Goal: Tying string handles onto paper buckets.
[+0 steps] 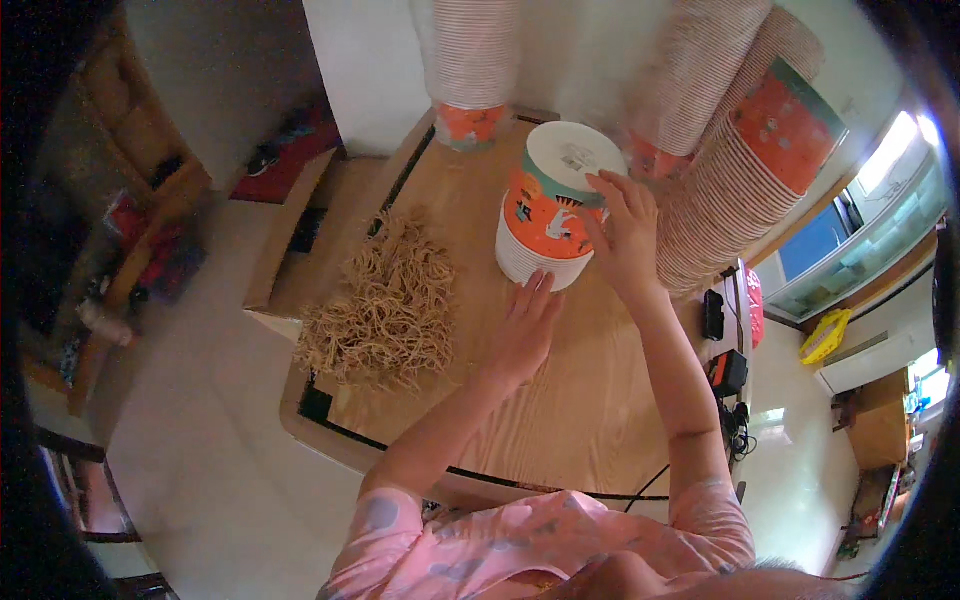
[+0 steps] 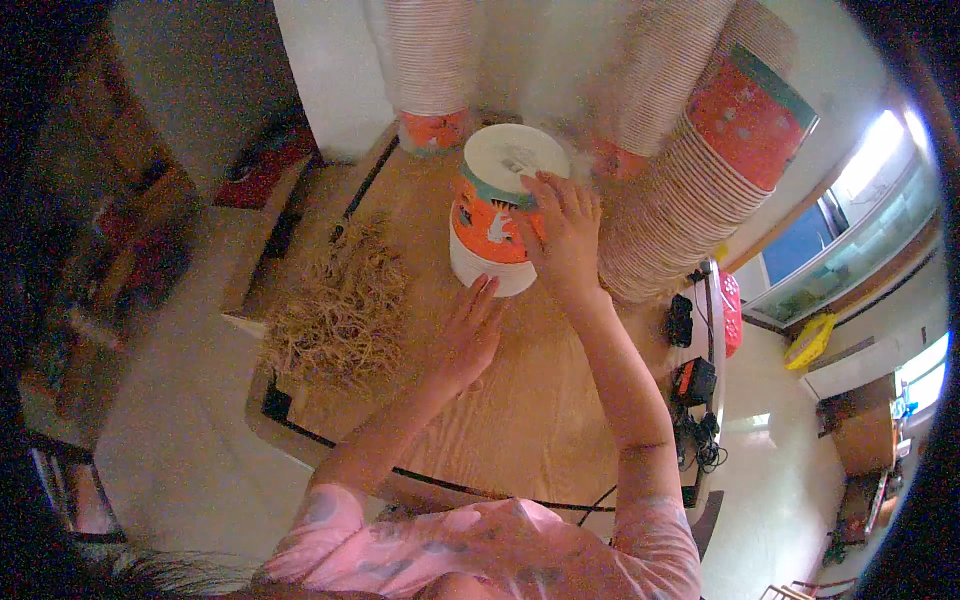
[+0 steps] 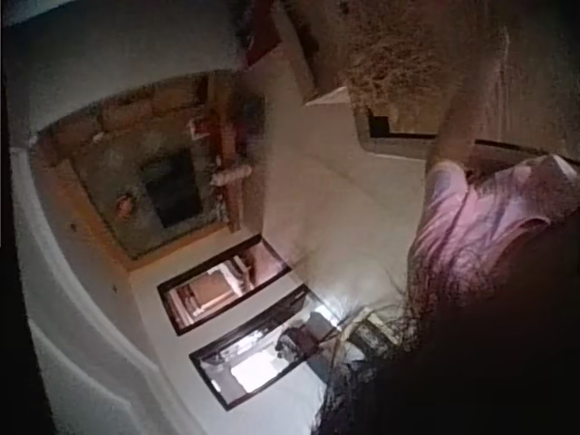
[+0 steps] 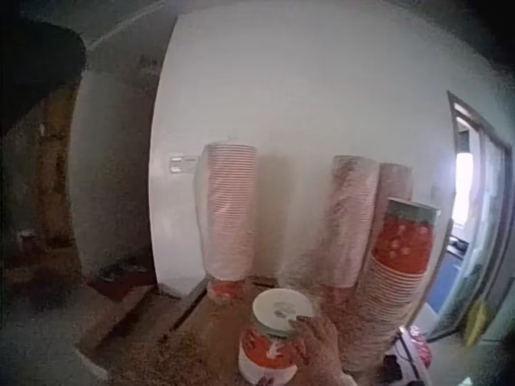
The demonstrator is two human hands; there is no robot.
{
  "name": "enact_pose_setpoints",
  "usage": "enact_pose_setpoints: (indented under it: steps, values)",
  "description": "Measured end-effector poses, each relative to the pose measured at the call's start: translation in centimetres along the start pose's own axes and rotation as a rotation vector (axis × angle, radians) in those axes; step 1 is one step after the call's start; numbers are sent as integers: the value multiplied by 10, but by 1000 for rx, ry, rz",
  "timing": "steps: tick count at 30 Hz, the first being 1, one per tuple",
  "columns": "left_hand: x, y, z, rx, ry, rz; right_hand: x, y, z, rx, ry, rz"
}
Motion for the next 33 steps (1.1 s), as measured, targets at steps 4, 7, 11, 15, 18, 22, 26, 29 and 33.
enact_pose_setpoints:
  steps: [4, 7, 11, 15, 18, 22, 26, 29, 33]
  values:
    - [-9, -6, -6, -120, -110, -87, -3, 3, -5, 14, -1, 12]
    - [-10, -8, -10, -228, -143, -121, -4, 1, -3, -35, 5, 9]
    - [-14, -14, -15, -200, -90, -114, -7, 9, -7, -150, 8, -50]
    - [-19, -18, -24, -134, 41, -38, -12, 19, -11, -274, -18, -85]
    - [-23, -23, -29, -109, -58, 93, -22, 15, -11, -244, 0, -13]
    - [-35, -8, -22, -241, -216, -74, -28, 21, -9, -265, 41, 15]
    - [-26, -6, -13, -208, -146, -63, -34, 18, -8, -280, 67, 20]
    - [-27, -2, -11, -231, -222, -82, -52, 20, 2, -296, 93, -22]
    - [-27, 5, -7, -242, -133, -91, -92, 19, 76, -426, 343, -95]
Point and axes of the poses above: each hand's wrist, its own x-axis away from the middle knuckle, its own z-axis out of the back of the hand, y = z × x, the point moved 6 cm from there along -x, towards the middle knuckle, and after that the axes turned 5 degrees about y, right-handed, at the moved point
